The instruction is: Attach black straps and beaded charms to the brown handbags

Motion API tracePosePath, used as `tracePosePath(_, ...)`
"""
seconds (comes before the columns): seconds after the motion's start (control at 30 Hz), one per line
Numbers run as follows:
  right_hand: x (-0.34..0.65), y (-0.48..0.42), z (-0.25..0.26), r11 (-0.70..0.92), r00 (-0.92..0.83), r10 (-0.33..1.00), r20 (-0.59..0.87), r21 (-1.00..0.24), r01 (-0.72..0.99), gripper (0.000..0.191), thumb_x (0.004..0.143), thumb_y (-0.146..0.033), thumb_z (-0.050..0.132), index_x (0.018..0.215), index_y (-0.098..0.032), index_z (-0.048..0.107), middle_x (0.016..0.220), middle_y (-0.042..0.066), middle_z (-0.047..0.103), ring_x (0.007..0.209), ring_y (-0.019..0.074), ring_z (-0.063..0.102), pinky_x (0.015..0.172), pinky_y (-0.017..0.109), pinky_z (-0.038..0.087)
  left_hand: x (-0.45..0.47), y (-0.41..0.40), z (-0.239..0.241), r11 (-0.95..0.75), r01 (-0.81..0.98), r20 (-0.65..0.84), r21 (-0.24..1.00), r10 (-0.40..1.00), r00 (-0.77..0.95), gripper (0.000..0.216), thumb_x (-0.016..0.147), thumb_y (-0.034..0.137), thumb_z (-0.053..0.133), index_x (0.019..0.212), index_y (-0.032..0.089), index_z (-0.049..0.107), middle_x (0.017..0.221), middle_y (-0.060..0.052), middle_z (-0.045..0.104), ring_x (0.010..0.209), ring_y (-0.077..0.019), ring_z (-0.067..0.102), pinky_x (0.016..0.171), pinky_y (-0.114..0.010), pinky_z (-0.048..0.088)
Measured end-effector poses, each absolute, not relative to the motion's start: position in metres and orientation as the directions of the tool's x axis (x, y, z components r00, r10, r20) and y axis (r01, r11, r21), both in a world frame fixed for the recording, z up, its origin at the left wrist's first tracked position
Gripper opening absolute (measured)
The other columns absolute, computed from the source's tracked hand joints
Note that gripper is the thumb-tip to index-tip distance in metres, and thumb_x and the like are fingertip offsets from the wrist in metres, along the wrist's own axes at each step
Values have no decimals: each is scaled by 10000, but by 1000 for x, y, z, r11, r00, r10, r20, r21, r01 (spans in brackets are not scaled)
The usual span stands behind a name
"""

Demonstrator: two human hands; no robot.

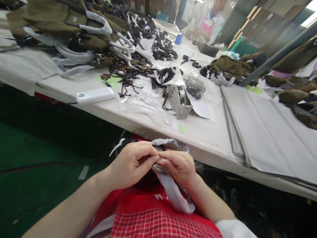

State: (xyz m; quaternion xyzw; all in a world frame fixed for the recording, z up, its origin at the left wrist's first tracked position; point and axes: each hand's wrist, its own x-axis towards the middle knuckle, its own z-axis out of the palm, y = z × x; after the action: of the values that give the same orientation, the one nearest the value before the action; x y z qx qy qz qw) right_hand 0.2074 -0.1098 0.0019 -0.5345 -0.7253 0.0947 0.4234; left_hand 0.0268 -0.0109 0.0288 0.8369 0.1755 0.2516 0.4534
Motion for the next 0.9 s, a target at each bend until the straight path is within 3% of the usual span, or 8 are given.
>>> tracePosePath(0.37,205,-111,3,455,-157,836,525,-505,733,296,1038,-344,472,1070,-166,706,937,59,790,790,152,753,706,206,574,24,-9,27,-546,81,233,834,481,845,174,914,135,550,762,166,629,728,3,595,682,-108,537,651,-220,394)
tracePosePath(0.53,208,-109,0,426,-120,853,508,-544,722,308,1036,-365,473,1024,-187,724,888,41,791,744,143,746,685,205,567,27,-12,19,-502,70,221,862,496,839,169,938,154,531,821,167,652,753,-6,607,709,-113,554,675,-224,407)
tracePosePath(0.73,207,-107,-3,345,8,880,475,-651,676,412,916,-583,592,796,-215,734,651,-3,743,517,116,668,523,199,508,27,-13,19,-462,42,199,886,462,864,168,939,145,528,798,176,615,763,8,605,715,-102,545,685,-210,403)
tracePosePath(0.9,206,-106,-4,436,-40,852,522,-666,605,303,922,-480,646,801,-210,711,709,-4,760,582,119,698,574,198,513,26,-10,21,-458,48,183,888,447,875,199,942,155,518,751,170,574,734,13,575,690,-102,517,660,-212,388)
